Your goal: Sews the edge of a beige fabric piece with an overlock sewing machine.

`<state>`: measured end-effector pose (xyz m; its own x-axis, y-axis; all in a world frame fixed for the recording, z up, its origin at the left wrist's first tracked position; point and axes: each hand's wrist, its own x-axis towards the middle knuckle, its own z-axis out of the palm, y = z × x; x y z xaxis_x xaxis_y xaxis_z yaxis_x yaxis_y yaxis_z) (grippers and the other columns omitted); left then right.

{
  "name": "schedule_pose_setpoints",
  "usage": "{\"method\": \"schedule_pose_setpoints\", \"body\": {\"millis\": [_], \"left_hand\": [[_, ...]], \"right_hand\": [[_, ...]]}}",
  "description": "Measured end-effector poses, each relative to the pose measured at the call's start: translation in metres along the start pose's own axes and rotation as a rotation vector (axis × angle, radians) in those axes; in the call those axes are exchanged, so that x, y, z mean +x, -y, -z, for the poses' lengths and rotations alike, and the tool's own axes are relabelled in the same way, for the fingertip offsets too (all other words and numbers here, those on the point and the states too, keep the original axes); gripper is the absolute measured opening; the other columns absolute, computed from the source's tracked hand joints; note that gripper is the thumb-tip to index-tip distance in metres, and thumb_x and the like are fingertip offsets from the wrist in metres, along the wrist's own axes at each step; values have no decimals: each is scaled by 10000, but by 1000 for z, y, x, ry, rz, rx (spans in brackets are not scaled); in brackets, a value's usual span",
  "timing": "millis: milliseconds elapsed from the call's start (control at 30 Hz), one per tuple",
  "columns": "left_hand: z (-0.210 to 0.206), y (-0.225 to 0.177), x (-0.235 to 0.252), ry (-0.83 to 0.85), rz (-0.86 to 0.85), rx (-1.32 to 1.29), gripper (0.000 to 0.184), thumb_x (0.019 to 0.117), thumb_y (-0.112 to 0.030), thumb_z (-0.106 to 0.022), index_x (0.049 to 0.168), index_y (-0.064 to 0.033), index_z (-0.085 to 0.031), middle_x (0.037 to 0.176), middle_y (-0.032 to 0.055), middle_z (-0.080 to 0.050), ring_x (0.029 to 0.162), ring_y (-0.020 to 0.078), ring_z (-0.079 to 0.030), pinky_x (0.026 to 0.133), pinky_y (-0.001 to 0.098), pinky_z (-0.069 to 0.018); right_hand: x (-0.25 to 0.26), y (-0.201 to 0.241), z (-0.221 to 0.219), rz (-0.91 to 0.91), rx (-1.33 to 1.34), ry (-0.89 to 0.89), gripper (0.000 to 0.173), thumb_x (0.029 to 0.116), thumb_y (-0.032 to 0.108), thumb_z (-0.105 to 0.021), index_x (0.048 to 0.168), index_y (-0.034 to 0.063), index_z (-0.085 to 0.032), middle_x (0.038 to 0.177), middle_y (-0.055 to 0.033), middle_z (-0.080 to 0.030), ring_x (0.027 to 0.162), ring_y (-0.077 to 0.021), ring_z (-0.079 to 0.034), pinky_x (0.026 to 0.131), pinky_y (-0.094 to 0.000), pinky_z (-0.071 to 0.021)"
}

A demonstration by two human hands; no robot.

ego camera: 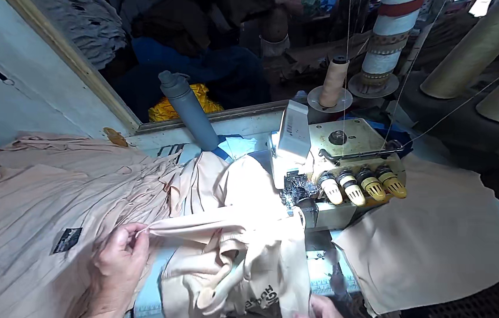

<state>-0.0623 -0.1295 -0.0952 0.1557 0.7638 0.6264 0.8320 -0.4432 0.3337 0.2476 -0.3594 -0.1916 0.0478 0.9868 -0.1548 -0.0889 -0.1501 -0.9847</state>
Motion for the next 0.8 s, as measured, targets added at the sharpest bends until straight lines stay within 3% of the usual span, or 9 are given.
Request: {"method": "schedule_pose_setpoints", "body": {"millis": [67,133,200,267,333,400,500,633,800], "left_hand": [[-9,-9,-8,25,-26,-51,255,916,-105,-566,954,124,-672,968,284,-686,811,341,-668,760,467,-552],[-18,-35,-20,-14,-133,-123,263,909,-132,-572,915,106,-685,972,264,-714,867,283,-706,801,363,-577],[-24,-70,-33,56,-215,-224,254,934,-182,-615,948,46,-725,1007,221,-728,974,272,-706,887,378,-564],[-37,-92,-42,132,-294,-248,261,953,-279,-630,1080,-86,-751,1087,120,-738,1048,217,-687,941,401,-531],[-57,-100,-44,118,-365,-230,249,975,-282,-604,1138,-153,-741,1146,55,-749,1081,175,-684,969,390,-506],[-70,-103,-39,62,-390,-211,219,972,-225,-591,1070,-134,-764,1110,67,-758,1059,196,-691,957,381,-506],[-78,-105,-31,29,-399,-167,219,978,-192,-586,1017,-122,-790,1074,67,-768,1041,217,-702,963,405,-503],[-81,-105,-23,31,-387,-176,229,972,-175,-584,914,-114,-797,1011,50,-768,1012,191,-680,984,392,-436],[-75,-111,-20,80,-256,-303,223,954,-158,-547,899,-78,-748,1002,55,-753,1017,154,-681,985,366,-477]], "right_hand": [[5,14,8,12,56,-118,175,905,68,-671,1061,-9,-664,857,45,-723,803,-13,-686,790,-264,-584],[12,25,14,103,20,-240,281,897,63,-671,1149,-55,-636,919,22,-727,821,-7,-685,781,-238,-581],[19,35,12,264,-127,-420,327,892,93,-696,1141,-109,-630,992,-58,-712,877,-13,-673,807,-204,-570],[27,40,14,460,-276,-499,331,913,196,-724,1095,-71,-651,1046,-90,-693,1006,-39,-651,910,-202,-546],[34,49,20,602,-412,-478,311,948,319,-718,1055,30,-680,1049,-71,-693,1085,-77,-622,982,-218,-498],[38,62,23,679,-503,-411,269,957,329,-707,1017,67,-701,1014,-63,-707,1079,-114,-622,988,-238,-476],[43,77,24,737,-553,-303,235,976,285,-689,996,52,-705,997,-73,-725,1069,-137,-638,988,-246,-480],[46,88,20,758,-585,-217,207,969,207,-683,976,7,-732,1010,-128,-745,1083,-183,-653,1001,-257,-477],[53,95,16,809,-663,-107,278,1017,256,-630,1082,12,-746,1170,-165,-744,1124,-234,-674,1007,-327,-489]]}}
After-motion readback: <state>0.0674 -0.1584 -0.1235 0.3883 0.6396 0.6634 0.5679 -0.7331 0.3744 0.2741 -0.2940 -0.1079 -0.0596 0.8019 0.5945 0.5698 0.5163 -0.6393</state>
